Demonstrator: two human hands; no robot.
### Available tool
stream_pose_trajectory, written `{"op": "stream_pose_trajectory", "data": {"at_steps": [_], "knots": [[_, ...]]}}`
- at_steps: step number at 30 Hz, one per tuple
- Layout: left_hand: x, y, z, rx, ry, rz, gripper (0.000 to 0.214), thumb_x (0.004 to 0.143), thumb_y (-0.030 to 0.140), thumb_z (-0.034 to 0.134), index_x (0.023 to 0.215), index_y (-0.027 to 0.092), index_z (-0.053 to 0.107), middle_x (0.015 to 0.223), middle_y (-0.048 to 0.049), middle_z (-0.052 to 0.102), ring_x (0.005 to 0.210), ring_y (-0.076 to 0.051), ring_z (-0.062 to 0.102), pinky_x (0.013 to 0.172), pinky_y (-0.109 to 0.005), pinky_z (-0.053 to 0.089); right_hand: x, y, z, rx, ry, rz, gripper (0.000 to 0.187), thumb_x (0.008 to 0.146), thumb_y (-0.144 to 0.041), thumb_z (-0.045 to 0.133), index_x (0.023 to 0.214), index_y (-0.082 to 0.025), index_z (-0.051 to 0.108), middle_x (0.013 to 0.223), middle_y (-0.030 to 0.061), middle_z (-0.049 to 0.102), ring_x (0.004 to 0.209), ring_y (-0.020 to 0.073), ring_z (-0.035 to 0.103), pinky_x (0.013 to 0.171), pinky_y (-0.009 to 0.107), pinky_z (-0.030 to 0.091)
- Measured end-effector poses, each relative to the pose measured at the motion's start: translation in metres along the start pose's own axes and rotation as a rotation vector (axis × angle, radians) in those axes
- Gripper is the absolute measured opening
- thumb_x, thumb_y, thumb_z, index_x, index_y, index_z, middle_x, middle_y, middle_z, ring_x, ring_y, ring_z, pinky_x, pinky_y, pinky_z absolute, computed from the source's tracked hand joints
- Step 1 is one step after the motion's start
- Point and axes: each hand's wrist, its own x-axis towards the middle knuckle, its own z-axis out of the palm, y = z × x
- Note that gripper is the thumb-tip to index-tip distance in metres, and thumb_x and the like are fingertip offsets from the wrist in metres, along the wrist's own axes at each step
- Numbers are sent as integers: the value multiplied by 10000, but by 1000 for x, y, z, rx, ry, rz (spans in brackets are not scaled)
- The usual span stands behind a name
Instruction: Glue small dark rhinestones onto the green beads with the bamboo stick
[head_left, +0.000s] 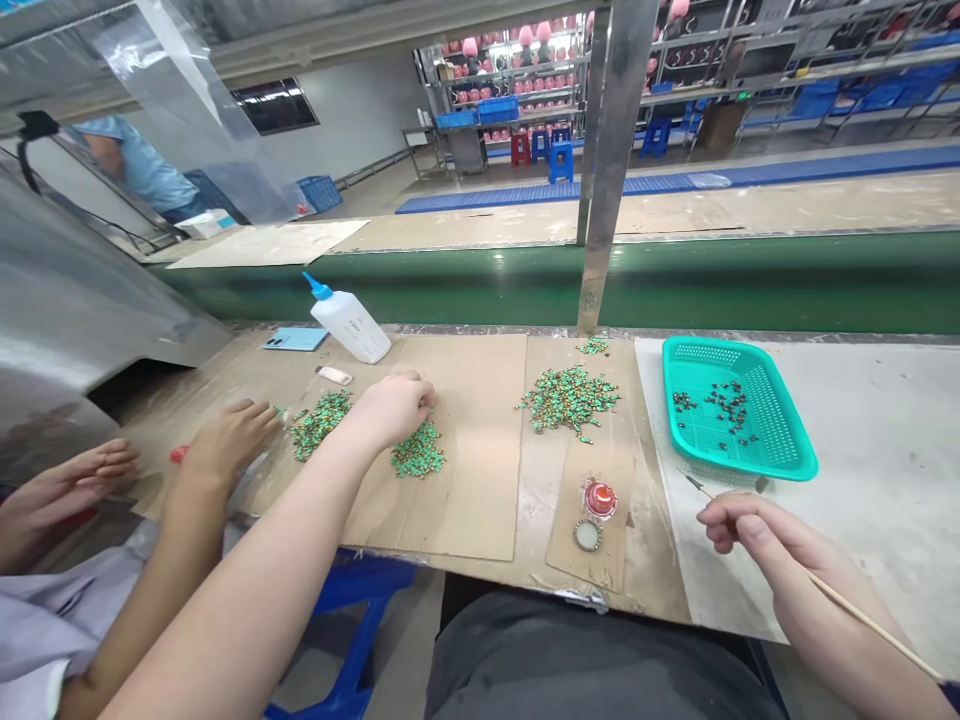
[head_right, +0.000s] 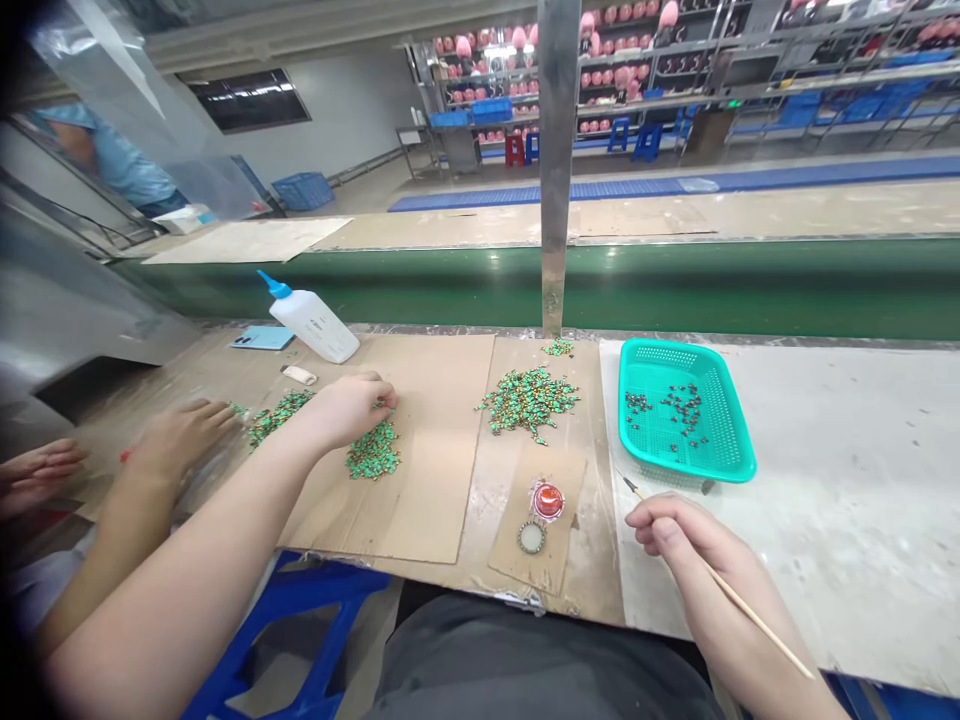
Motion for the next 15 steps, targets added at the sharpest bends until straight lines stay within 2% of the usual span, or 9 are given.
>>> {"op": "stream_pose_trajectory", "data": {"at_steps": [3,6,7,9,11,13,15], "knots": [[-6,7,-6,-108,25,9,319,1144,400,851,1406,219,819,1477,-128,830,1260,-326,827,1084,-567,719,-2,2,0,79,-10,26,547,1052,-824,818,1035,-290,939,869,77,877,811,252,879,707,249,759],[-24,23,-9,-318,78,22,303,1143,468,835,1264,190,832,1262,-95,878,1121,-299,852,1030,-542,719,1,-9,4,227,50,-3,428,1089,-717,861,1088,-297,945,893,60,886,835,222,868,783,259,747],[-31,30,-7,-411,109,28,343,1144,521,803,1228,190,829,1207,-90,888,1103,-302,858,1041,-546,712,4,-13,6,282,14,-37,379,1113,-669,858,1124,-302,954,919,61,891,856,218,862,815,279,743],[-48,46,2,-597,153,23,480,1021,702,798,1087,229,849,1103,-97,926,1071,-346,867,1049,-535,714,13,-18,11,335,-20,-90,354,1112,-647,865,1159,-315,979,890,54,863,829,219,821,814,329,727],[-67,66,17,-768,122,27,549,845,794,879,1010,271,908,1095,-111,963,1086,-385,880,1049,-517,730,21,-19,18,319,-23,-89,369,1070,-667,898,1098,-313,995,917,68,849,906,250,815,866,387,721],[-89,88,34,-903,73,27,523,752,793,946,938,304,959,1124,-115,982,1100,-401,888,1059,-498,738,27,-16,27,329,-26,-61,396,1052,-685,902,1029,-299,987,955,84,859,981,278,831,909,427,724],[-108,109,51,-1007,32,8,474,743,770,985,888,319,979,1095,-118,982,1032,-387,894,998,-468,757,29,-13,38,378,-33,-14,417,1041,-690,911,1012,-276,956,948,84,871,945,277,851,879,434,740]]}}
